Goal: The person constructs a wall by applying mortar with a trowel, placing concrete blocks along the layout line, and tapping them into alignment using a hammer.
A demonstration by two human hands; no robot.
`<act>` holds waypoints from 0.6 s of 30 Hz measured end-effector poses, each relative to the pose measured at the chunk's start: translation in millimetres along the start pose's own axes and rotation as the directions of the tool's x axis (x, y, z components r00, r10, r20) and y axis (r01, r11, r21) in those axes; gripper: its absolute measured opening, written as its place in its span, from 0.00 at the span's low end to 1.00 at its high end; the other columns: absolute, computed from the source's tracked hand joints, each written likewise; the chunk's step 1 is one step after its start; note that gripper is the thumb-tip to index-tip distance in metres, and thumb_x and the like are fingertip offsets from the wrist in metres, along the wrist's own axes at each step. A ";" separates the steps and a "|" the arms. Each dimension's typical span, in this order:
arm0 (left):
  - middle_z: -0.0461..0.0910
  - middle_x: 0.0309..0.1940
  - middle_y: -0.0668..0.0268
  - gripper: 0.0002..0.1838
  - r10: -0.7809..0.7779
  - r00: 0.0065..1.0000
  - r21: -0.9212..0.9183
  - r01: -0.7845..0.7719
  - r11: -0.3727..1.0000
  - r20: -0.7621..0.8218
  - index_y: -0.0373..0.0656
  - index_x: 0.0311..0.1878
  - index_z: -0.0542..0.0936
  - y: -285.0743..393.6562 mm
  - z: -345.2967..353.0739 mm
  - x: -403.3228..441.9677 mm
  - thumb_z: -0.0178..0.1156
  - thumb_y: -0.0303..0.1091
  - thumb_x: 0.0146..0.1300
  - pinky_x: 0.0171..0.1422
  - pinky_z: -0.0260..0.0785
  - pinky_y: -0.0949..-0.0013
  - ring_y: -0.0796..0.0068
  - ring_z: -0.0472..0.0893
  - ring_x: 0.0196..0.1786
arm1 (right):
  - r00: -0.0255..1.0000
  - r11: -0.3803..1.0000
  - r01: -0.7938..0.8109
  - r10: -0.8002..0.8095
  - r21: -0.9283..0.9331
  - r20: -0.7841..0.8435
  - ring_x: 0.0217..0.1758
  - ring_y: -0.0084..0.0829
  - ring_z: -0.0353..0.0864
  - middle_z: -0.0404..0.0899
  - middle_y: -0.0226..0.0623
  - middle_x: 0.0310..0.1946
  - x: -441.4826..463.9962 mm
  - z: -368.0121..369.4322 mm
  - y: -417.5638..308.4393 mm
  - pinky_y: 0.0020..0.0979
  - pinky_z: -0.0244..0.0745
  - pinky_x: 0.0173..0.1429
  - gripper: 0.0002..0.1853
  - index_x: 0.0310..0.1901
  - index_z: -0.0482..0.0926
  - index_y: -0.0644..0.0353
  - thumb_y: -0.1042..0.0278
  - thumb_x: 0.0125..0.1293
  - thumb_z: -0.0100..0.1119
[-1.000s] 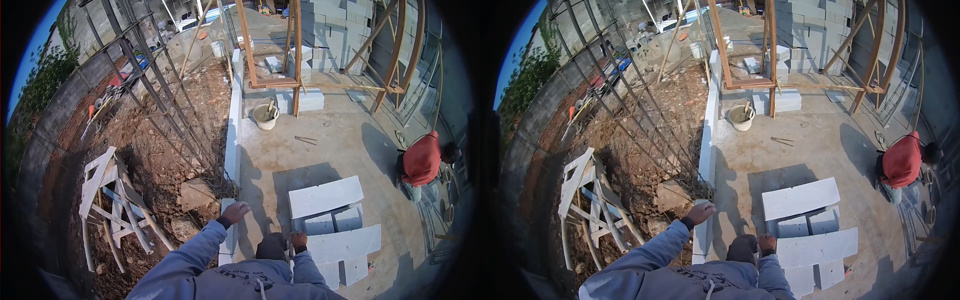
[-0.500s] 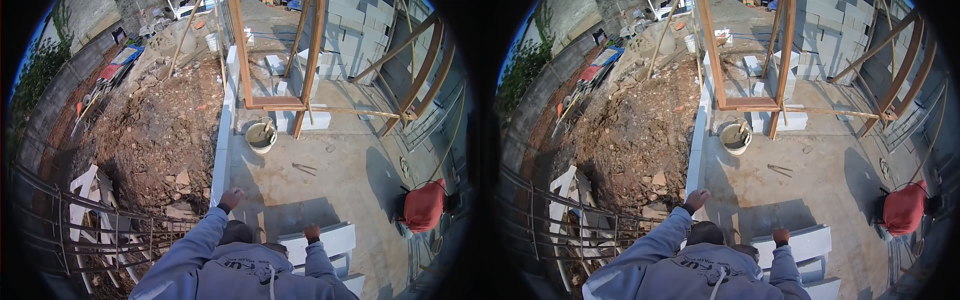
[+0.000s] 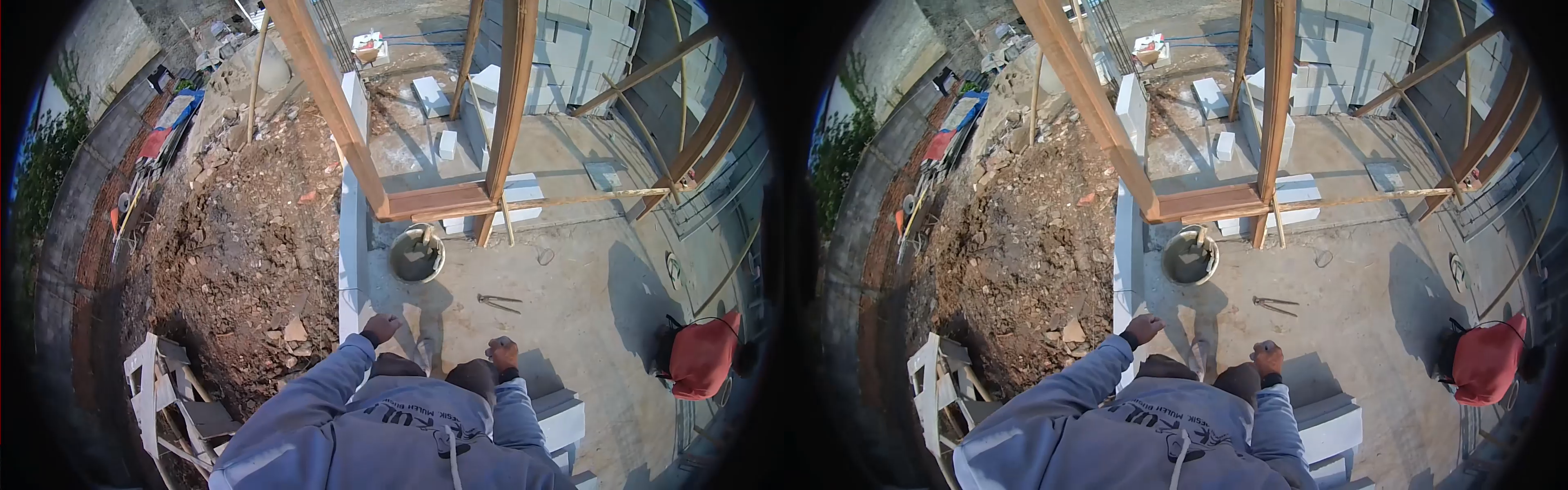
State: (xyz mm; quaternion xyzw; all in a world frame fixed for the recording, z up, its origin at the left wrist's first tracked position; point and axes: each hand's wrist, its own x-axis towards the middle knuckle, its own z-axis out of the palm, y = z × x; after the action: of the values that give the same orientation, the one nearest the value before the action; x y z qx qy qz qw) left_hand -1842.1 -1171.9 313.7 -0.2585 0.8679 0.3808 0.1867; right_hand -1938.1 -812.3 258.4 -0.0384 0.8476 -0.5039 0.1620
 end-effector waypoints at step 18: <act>0.82 0.39 0.56 0.24 0.131 0.979 -0.085 -0.119 0.989 0.155 0.43 0.45 0.82 339.9 165.8 193.4 0.54 0.54 0.61 0.50 0.70 0.60 0.57 0.80 0.45 | 0.974 0.965 -0.224 0.227 0.135 -0.003 0.20 0.29 0.79 0.79 0.42 0.19 256.1 -312.8 49.2 0.27 0.73 0.24 0.08 0.29 0.77 0.66 0.68 0.56 0.56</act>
State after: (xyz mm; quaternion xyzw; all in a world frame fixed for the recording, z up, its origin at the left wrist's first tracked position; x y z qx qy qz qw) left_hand -2176.0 -909.7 298.7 -0.1786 0.8498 0.4436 0.2217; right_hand -2273.2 -583.4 292.9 0.0739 0.8121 -0.5383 0.2126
